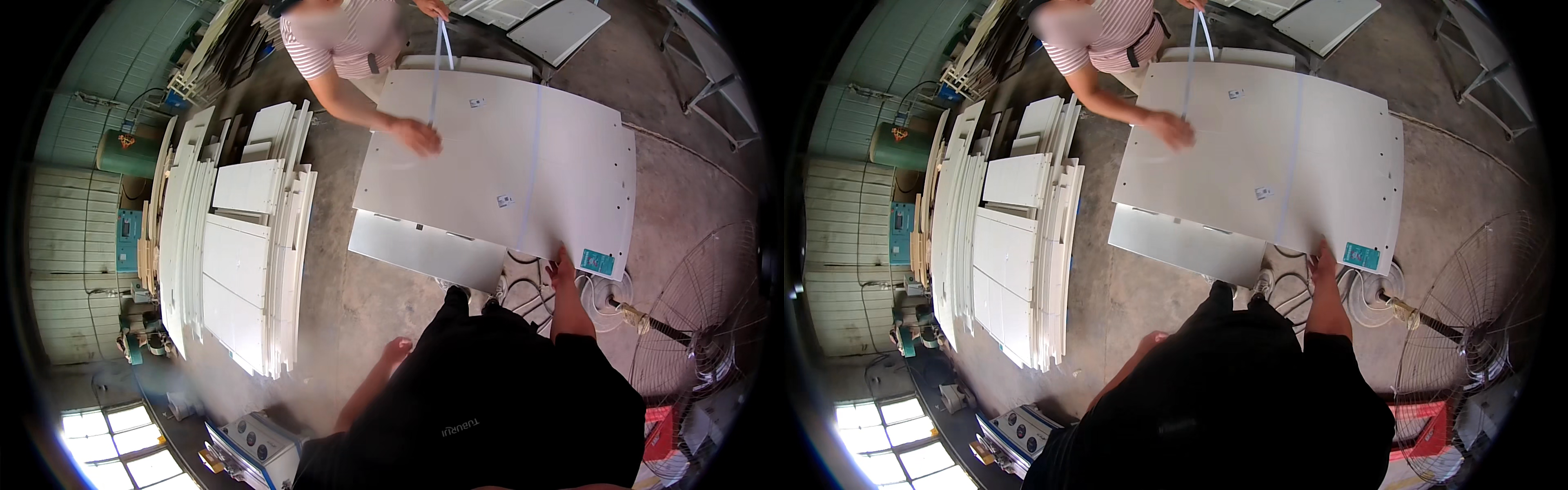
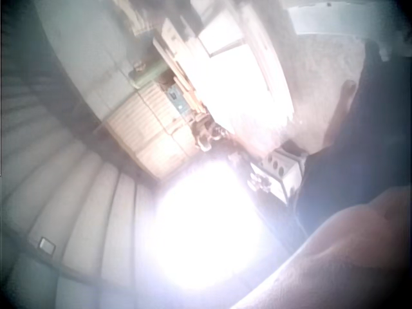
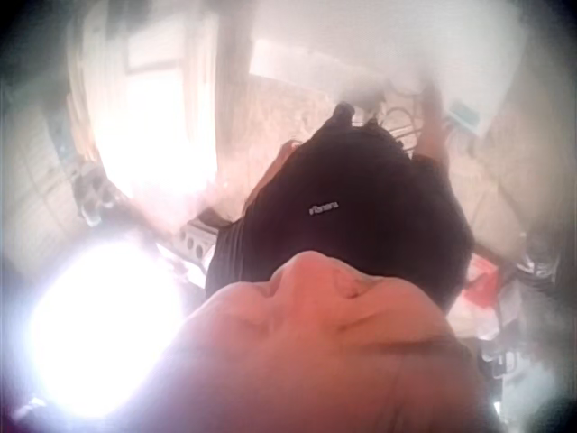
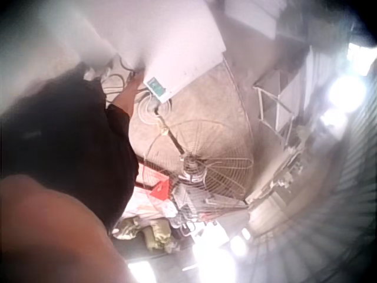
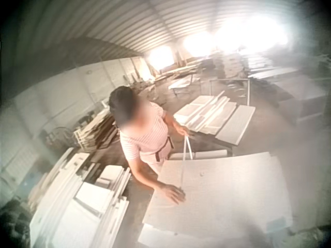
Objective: The person repeatedly picks up large white rectangular panels and stacks them on a growing pile. A coworker assists by placing panels and using a white strap to secure the stack. The person lifts and places panels one at a time throughout the clip.
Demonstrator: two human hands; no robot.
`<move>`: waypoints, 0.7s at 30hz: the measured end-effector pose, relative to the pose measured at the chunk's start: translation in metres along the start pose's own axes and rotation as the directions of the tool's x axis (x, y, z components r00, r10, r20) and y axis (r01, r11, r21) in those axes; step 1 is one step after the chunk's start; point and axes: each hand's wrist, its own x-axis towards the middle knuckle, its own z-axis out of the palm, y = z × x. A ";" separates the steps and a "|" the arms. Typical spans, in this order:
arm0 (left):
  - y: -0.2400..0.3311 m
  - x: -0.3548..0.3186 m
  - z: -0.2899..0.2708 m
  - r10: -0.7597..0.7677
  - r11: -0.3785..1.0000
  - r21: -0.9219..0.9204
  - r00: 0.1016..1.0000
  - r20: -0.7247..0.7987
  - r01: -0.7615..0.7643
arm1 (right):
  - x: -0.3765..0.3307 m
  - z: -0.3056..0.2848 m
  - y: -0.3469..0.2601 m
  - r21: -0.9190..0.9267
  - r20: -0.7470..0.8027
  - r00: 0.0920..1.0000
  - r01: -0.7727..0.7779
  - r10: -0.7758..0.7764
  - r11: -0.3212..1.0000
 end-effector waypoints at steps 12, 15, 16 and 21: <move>0.210 -0.021 -0.070 0.250 0.929 -0.222 0.944 -0.216 -0.297 | -0.005 -0.002 0.005 -0.003 -0.050 0.999 0.008 -0.008 1.000; 0.342 -0.095 -0.129 0.539 0.758 -0.333 0.826 -0.163 -0.561 | -0.012 -0.012 0.010 -0.046 0.003 0.999 0.051 -0.051 0.998; 0.375 -0.120 -0.146 0.650 0.678 -0.339 0.747 -0.140 -0.653 | -0.012 -0.016 0.011 -0.059 -0.007 0.998 0.059 -0.059 0.997; 0.466 -0.236 -0.200 1.000 0.003 -0.038 0.003 0.002 -0.999 | -0.015 -0.023 0.013 -0.115 0.010 0.999 0.053 -0.052 0.992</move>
